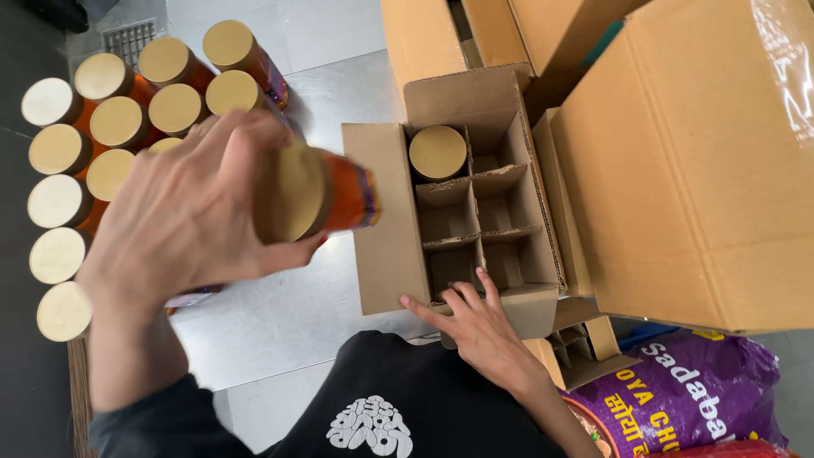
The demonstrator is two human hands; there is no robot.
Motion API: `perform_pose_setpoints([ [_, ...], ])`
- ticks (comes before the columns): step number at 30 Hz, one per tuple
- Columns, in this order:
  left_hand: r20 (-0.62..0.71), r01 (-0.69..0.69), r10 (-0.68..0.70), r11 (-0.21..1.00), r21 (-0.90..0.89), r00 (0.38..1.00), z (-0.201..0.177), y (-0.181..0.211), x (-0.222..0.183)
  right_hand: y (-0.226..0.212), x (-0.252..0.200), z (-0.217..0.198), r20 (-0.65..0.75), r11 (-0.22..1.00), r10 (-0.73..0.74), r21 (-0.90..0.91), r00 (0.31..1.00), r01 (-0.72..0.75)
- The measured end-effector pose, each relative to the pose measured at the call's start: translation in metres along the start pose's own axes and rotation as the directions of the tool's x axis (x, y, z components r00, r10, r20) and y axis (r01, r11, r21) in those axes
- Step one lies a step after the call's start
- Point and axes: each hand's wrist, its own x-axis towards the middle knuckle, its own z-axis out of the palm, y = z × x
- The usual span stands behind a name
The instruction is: The recorder is packing glass jars containing a liquid product into cardboard boxes equipped with protective dividers.
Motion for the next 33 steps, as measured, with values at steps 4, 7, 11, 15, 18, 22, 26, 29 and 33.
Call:
perform_pose_setpoints([
  [4, -0.239, -0.266, 0.242, 0.962, -0.07, 0.94, 0.014, 0.015, 0.048, 0.002, -0.002, 0.001, -0.031, 0.999, -0.002, 0.042, 1.0, 0.003],
  [7, -0.303, -0.35, 0.303, 0.929, -0.117, 0.904, 0.031, 0.037, 0.09, 0.005, -0.006, 0.004, -0.067, 0.995, 0.023, 0.101, 0.998, -0.016],
  [11, -0.289, -0.428, 0.377, 0.894, -0.136, 0.88, 0.058, 0.069, 0.136, 0.011, -0.017, 0.018, -0.393, 0.987, 0.03, 0.156, 0.919, 0.035],
  [15, -0.389, -0.523, 0.42, 0.826, -0.211, 0.82, 0.091, 0.092, 0.17, 0.006, -0.023, 0.012, -0.544, 0.985, 0.136, -0.017, 0.828, -0.173],
  [18, -0.361, -0.514, 0.413, 0.821, -0.25, 0.836, 0.109, 0.099, 0.185, 0.011, -0.029, 0.018, -0.564, 0.946, 0.313, 0.113, 0.764, -0.305],
  [22, -0.376, -0.487, 0.378, 0.835, -0.256, 0.846, 0.12, 0.11, 0.196, 0.018, -0.031, 0.02, -0.527, 0.879, 0.448, 0.111, 0.723, -0.464],
  [26, -0.4, -0.453, 0.337, 0.859, -0.241, 0.852, 0.131, 0.115, 0.206, 0.023, -0.03, 0.019, -0.449, 0.844, 0.519, 0.135, 0.727, -0.519],
  [29, -0.358, -0.421, 0.32, 0.871, -0.253, 0.877, 0.133, 0.121, 0.212, 0.026, -0.031, 0.017, -0.388, 0.823, 0.561, 0.169, 0.731, -0.542],
  [33, -0.366, -0.415, 0.325, 0.887, -0.202, 0.872, 0.139, 0.129, 0.217, 0.026, -0.031, 0.016, -0.397, 0.833, 0.548, 0.179, 0.736, -0.523],
])
